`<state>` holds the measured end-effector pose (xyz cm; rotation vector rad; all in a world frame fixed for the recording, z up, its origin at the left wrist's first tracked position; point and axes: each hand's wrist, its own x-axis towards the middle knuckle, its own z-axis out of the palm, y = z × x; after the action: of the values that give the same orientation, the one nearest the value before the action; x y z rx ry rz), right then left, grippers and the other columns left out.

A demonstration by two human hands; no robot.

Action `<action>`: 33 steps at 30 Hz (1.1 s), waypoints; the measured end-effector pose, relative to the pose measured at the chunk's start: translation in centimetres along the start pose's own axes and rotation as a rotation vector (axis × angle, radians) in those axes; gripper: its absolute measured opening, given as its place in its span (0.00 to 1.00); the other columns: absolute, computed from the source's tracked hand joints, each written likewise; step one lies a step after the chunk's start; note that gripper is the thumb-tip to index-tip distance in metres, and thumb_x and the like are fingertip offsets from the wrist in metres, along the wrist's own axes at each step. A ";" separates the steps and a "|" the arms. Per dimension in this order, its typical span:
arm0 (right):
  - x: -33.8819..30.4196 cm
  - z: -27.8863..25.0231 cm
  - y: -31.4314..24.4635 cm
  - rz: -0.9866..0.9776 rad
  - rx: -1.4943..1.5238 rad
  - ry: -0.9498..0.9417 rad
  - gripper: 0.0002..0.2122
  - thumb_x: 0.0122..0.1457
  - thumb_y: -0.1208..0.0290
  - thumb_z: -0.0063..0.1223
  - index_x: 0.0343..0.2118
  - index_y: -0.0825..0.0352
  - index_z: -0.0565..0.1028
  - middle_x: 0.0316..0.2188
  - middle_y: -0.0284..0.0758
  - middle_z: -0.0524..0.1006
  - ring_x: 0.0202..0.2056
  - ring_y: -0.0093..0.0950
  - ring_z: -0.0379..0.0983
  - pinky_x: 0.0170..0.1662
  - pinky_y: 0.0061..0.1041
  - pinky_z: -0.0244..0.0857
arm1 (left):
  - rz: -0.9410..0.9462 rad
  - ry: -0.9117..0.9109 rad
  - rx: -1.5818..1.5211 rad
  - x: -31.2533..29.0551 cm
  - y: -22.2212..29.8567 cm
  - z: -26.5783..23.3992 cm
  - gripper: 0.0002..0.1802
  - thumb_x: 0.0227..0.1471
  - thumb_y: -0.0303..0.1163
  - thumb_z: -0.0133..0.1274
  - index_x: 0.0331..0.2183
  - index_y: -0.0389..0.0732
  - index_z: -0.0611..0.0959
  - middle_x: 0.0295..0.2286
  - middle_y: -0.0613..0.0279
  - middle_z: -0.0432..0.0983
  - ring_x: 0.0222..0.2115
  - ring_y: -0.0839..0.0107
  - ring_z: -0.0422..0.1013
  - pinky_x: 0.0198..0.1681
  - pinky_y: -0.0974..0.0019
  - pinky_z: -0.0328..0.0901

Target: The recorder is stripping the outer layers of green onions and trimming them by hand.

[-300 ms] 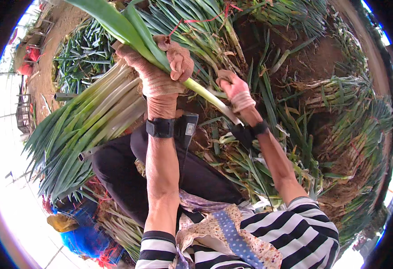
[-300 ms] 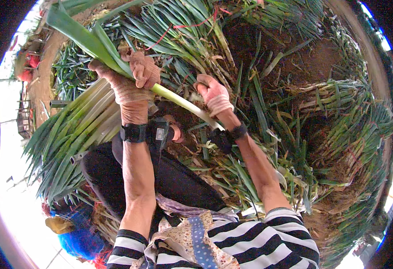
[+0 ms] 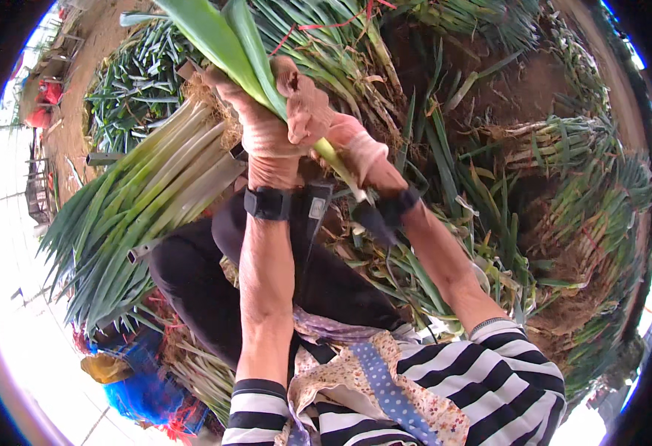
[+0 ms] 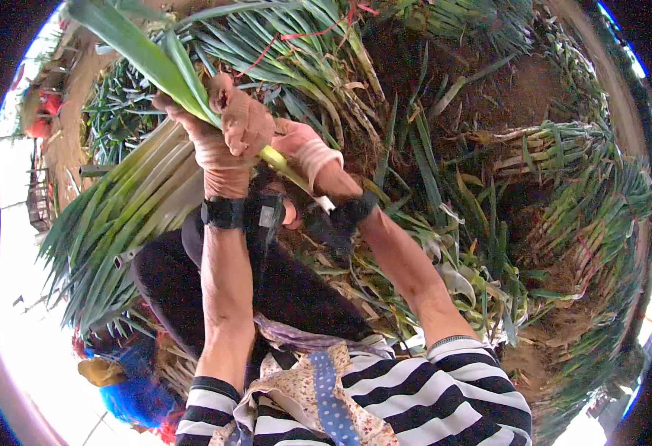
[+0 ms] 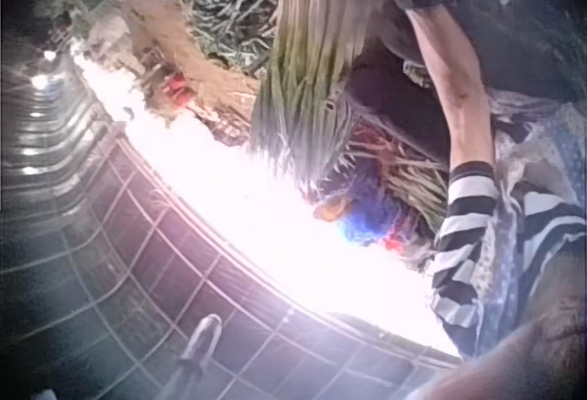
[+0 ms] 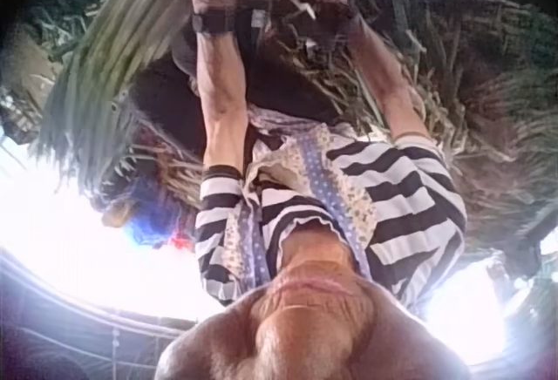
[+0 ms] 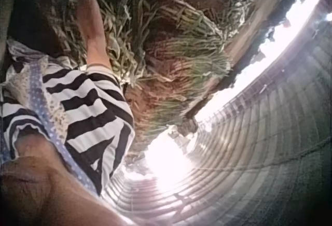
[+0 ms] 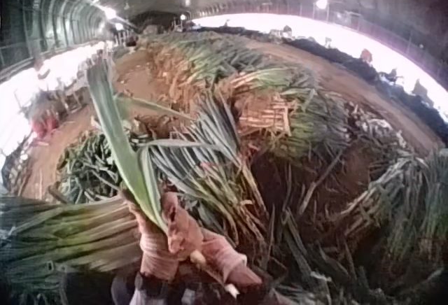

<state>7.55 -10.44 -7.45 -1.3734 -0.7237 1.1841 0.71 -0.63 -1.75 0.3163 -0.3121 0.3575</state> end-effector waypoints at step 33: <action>-18.7 -10.9 7.9 -0.010 -0.827 0.632 0.31 0.40 0.63 0.62 0.50 0.61 0.63 0.44 0.41 0.68 0.41 0.39 0.69 0.45 0.31 0.63 | 0.540 0.964 0.505 -0.8 5.3 -1.2 0.23 0.51 0.57 0.41 0.28 0.45 0.68 0.15 0.65 0.64 0.12 0.72 0.58 0.16 0.69 0.57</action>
<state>10.37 -32.84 -12.03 -2.2712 -0.7732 0.3523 -1.78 4.30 -1.79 0.5127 0.6721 1.0720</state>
